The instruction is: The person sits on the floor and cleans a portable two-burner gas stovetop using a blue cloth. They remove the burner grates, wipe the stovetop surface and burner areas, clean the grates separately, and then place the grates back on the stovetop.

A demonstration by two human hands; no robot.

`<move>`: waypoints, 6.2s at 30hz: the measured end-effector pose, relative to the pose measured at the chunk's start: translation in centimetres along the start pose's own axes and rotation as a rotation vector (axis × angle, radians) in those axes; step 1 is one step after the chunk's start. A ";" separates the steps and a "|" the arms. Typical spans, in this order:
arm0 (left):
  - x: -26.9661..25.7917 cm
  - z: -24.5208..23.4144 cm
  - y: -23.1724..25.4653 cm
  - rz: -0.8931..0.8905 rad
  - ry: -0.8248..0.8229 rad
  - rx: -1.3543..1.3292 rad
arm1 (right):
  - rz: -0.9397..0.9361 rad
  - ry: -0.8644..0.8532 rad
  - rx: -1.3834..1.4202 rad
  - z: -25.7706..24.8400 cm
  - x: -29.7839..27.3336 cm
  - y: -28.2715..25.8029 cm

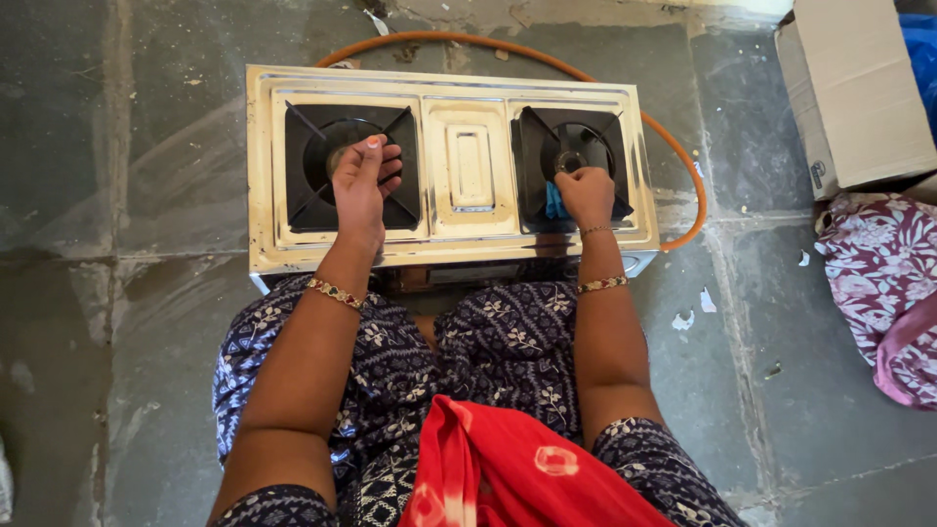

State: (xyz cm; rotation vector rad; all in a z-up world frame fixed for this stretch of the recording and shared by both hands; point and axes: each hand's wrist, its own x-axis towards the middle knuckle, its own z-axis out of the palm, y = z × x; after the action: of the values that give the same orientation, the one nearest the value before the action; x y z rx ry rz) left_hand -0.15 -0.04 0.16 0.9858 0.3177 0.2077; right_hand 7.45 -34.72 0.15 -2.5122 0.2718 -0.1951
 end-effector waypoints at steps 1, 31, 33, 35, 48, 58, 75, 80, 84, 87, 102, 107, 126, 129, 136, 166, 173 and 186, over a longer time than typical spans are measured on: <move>0.0 0.0 0.1 -0.003 0.004 0.001 | 0.001 -0.005 0.001 0.1 0.0 -0.1; -2.5 -0.4 -2.0 0.028 -0.180 0.427 | -0.608 0.292 -0.557 -4.7 -5.6 12.5; -4.6 0.0 -0.4 -0.102 -0.324 0.853 | -0.770 0.069 -0.718 -2.9 -6.3 12.8; -7.7 0.0 1.0 -0.115 -0.514 1.350 | -0.789 -0.150 -0.761 1.4 -8.1 11.1; -25.3 -7.5 5.1 0.528 -0.605 2.029 | -0.893 -0.211 -0.593 11.9 -13.2 -2.7; -20.2 -10.6 3.2 0.762 0.017 1.472 | -0.796 -0.634 -0.687 5.2 -13.5 -7.6; -20.7 -3.1 -4.3 -0.110 -0.933 1.765 | -0.910 -0.298 -0.283 -7.4 -9.7 -7.9; -23.1 -6.2 -7.2 -0.223 -1.042 1.633 | -0.970 -0.189 -0.028 -8.0 -9.9 -7.8; -23.4 -7.2 -7.2 0.003 -0.855 1.817 | -1.038 0.060 0.069 -0.7 -12.3 -5.4; -24.5 -7.8 -6.2 -0.061 -0.801 1.923 | -0.831 -0.249 -0.551 6.8 -17.0 -3.4; -0.3 -19.0 3.3 0.097 0.458 0.877 | -0.795 -0.113 -0.185 17.2 2.7 -7.8; 1.4 -19.1 2.5 0.014 0.051 0.484 | -0.753 -0.177 -0.154 18.4 7.7 -11.7; 0.5 -19.8 1.7 0.041 0.140 0.494 | -0.922 -0.616 -0.082 5.2 -14.6 -1.2; 1.0 -19.8 1.7 0.043 0.158 0.471 | -0.907 -0.555 -0.084 -0.2 -12.1 4.6; 0.8 -20.0 1.2 -0.041 0.247 0.435 | -0.724 -0.273 -0.266 -8.5 -6.9 14.4; -1.3 -14.9 2.1 0.775 0.185 1.278 | -0.941 -0.665 0.087 5.1 -14.9 -5.4; 1.6 -12.3 2.3 0.693 -0.072 1.549 | -0.875 -0.500 0.047 1.9 -13.5 -0.5; 3.0 -3.4 -2.2 0.888 -0.310 1.365 | -1.013 -0.610 -0.026 3.4 -12.1 -1.9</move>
State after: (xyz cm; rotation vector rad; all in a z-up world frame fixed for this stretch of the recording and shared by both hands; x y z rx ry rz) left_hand 1.54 2.35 -3.95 2.4547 -0.3817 0.6738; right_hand -3.30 -28.48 -2.45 -2.3621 -1.2423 0.1918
